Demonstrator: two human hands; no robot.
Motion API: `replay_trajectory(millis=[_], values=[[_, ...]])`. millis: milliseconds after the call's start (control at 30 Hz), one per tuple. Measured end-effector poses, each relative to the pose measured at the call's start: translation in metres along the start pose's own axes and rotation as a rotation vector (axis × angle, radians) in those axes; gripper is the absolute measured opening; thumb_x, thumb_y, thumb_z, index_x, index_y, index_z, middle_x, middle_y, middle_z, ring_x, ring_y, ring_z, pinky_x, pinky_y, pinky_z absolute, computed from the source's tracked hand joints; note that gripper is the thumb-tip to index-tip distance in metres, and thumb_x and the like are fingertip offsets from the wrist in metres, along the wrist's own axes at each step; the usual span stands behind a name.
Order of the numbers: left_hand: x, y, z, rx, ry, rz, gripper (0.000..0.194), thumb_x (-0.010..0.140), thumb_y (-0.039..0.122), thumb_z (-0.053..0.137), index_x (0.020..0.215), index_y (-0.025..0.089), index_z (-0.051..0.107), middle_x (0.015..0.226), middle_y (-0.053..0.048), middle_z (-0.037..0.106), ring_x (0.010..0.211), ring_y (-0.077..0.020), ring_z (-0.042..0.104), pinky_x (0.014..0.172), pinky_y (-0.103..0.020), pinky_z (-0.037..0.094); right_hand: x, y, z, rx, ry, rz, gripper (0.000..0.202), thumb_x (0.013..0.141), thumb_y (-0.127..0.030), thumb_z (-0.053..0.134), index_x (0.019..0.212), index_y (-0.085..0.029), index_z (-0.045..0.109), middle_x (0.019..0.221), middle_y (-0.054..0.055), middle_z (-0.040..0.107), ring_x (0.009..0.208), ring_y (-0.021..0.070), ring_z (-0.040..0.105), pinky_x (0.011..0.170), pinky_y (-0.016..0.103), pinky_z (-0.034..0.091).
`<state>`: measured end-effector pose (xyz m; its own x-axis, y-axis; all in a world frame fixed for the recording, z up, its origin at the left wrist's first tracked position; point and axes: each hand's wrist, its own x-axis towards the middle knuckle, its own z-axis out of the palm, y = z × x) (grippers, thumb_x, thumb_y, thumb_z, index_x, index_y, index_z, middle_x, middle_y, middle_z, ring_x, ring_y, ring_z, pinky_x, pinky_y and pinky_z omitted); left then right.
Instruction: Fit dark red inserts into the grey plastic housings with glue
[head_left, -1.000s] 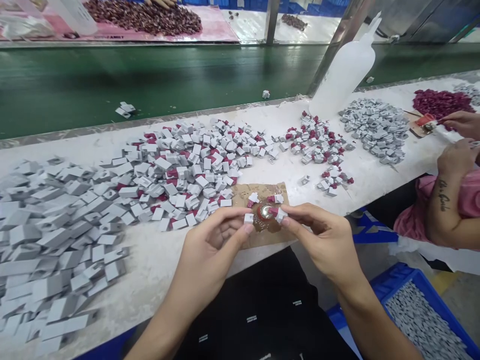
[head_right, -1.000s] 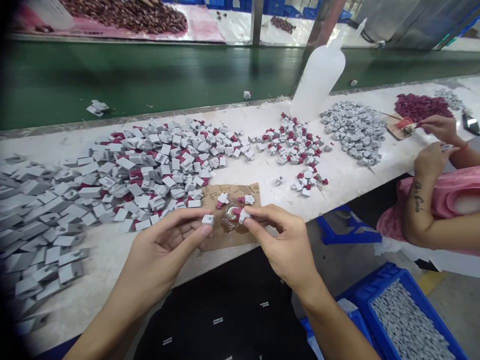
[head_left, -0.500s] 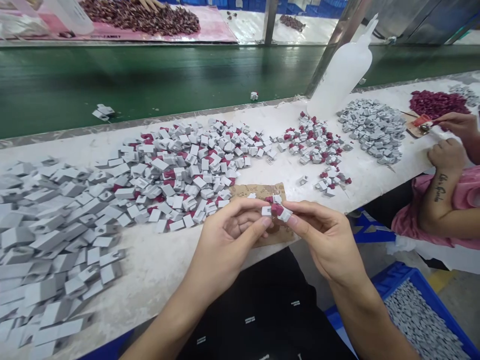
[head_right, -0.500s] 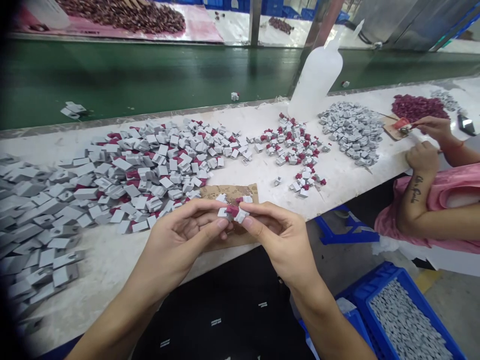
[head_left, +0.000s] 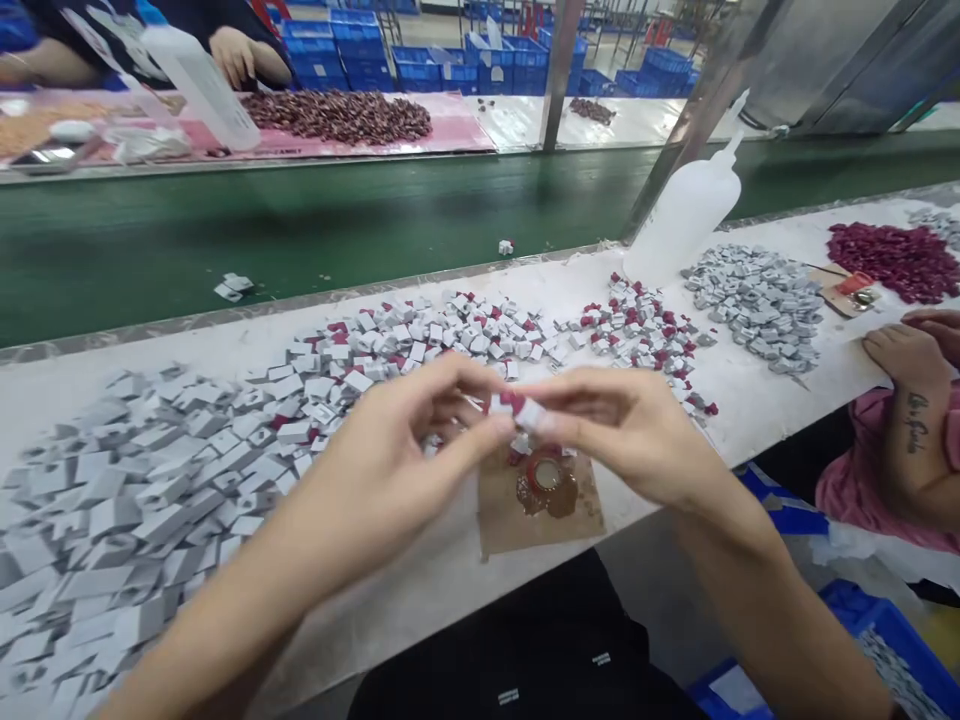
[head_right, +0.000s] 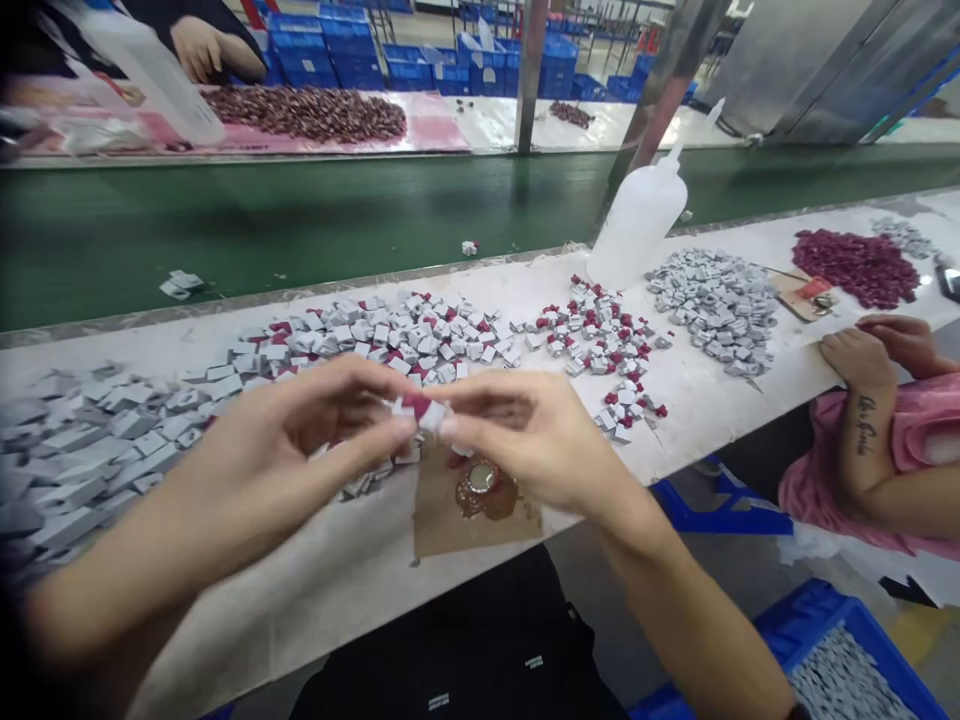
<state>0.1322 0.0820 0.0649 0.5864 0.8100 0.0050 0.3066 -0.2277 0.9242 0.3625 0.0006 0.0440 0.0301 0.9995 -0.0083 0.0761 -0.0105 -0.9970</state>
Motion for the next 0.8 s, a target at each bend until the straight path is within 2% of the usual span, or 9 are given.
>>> replay_trajectory(millis=[67, 133, 233, 333, 400, 500, 600, 667, 800], values=[[0.038, -0.002, -0.027, 0.203, 0.112, -0.005, 0.028, 0.095, 0.046, 0.084, 0.116, 0.028, 0.088, 0.107, -0.008, 0.088, 0.092, -0.0296, 0.082, 0.080, -0.040, 0.068, 0.058, -0.001, -0.011, -0.268, 0.012, -0.026, 0.039, 0.104, -0.039, 0.091, 0.142, -0.029, 0.090, 0.107, 0.006, 0.092, 0.084, 0.0252, 0.087, 0.085, 0.044, 0.077], [0.085, -0.012, -0.051, 0.348, 0.247, -0.113, 0.023, 0.094, 0.037, 0.085, 0.112, 0.024, 0.089, 0.112, -0.012, 0.088, 0.104, -0.0327, 0.082, 0.095, -0.045, 0.067, 0.128, 0.005, -0.020, -0.583, 0.171, -0.046, 0.046, 0.111, -0.027, 0.078, 0.156, -0.020, 0.081, 0.118, 0.013, 0.090, 0.090, 0.0274, 0.085, 0.094, 0.048, 0.075], [0.155, -0.037, -0.076, 0.404, 0.361, -0.320, 0.027, 0.088, 0.025, 0.090, 0.114, 0.016, 0.087, 0.118, -0.016, 0.088, 0.108, -0.0354, 0.081, 0.100, -0.048, 0.065, 0.224, 0.022, -0.024, -0.848, 0.217, -0.039, 0.051, 0.106, -0.008, 0.071, 0.157, -0.010, 0.078, 0.155, 0.021, 0.076, 0.138, 0.0380, 0.077, 0.127, 0.056, 0.058], [0.205, -0.065, -0.086, 0.453, 0.379, -0.394, 0.028, 0.089, 0.020, 0.094, 0.114, 0.013, 0.085, 0.121, -0.018, 0.087, 0.111, -0.0324, 0.080, 0.103, -0.045, 0.064, 0.282, 0.038, -0.021, -0.865, 0.146, -0.054, 0.050, 0.097, -0.004, 0.076, 0.147, -0.011, 0.084, 0.166, 0.021, 0.071, 0.151, 0.0404, 0.069, 0.135, 0.055, 0.049], [0.225, -0.078, -0.088, 0.478, 0.359, -0.423, 0.023, 0.097, 0.020, 0.090, 0.118, 0.012, 0.084, 0.123, -0.016, 0.086, 0.113, -0.0277, 0.080, 0.106, -0.042, 0.064, 0.298, 0.044, -0.020, -0.875, 0.110, -0.058, 0.041, 0.093, -0.002, 0.078, 0.131, -0.011, 0.091, 0.151, 0.020, 0.082, 0.144, 0.0396, 0.074, 0.132, 0.054, 0.052], [0.237, -0.086, -0.087, 0.518, 0.317, -0.471, 0.023, 0.110, 0.030, 0.083, 0.127, 0.015, 0.081, 0.129, -0.011, 0.083, 0.115, -0.0246, 0.080, 0.105, -0.045, 0.067, 0.295, 0.041, -0.019, -0.868, 0.117, -0.062, 0.028, 0.092, -0.005, 0.080, 0.115, -0.011, 0.094, 0.121, 0.017, 0.091, 0.127, 0.0378, 0.081, 0.124, 0.052, 0.059], [0.227, -0.081, -0.095, 0.566, 0.287, -0.517, 0.035, 0.109, 0.037, 0.084, 0.135, 0.015, 0.078, 0.136, -0.014, 0.081, 0.115, -0.0279, 0.080, 0.102, -0.046, 0.067, 0.261, 0.024, -0.022, -0.817, 0.148, -0.062, 0.032, 0.095, -0.011, 0.080, 0.124, -0.009, 0.093, 0.119, 0.018, 0.092, 0.110, 0.0343, 0.086, 0.108, 0.048, 0.067], [0.205, -0.073, -0.106, 0.598, 0.270, -0.512, 0.047, 0.103, 0.032, 0.087, 0.145, 0.013, 0.075, 0.144, -0.020, 0.080, 0.117, -0.0310, 0.079, 0.100, -0.043, 0.063, 0.220, 0.012, -0.028, -0.768, 0.140, -0.036, 0.035, 0.094, -0.017, 0.084, 0.128, -0.013, 0.093, 0.116, 0.017, 0.092, 0.094, 0.0320, 0.086, 0.092, 0.048, 0.070], [0.129, -0.052, -0.139, 0.675, 0.206, -0.463, 0.055, 0.094, 0.029, 0.084, 0.149, 0.021, 0.077, 0.151, -0.015, 0.080, 0.123, -0.0338, 0.078, 0.101, -0.040, 0.060, 0.104, 0.012, -0.046, -0.696, 0.172, 0.079, 0.026, 0.080, -0.050, 0.099, 0.100, -0.034, 0.098, 0.093, 0.012, 0.090, 0.073, 0.0339, 0.081, 0.069, 0.051, 0.067]])
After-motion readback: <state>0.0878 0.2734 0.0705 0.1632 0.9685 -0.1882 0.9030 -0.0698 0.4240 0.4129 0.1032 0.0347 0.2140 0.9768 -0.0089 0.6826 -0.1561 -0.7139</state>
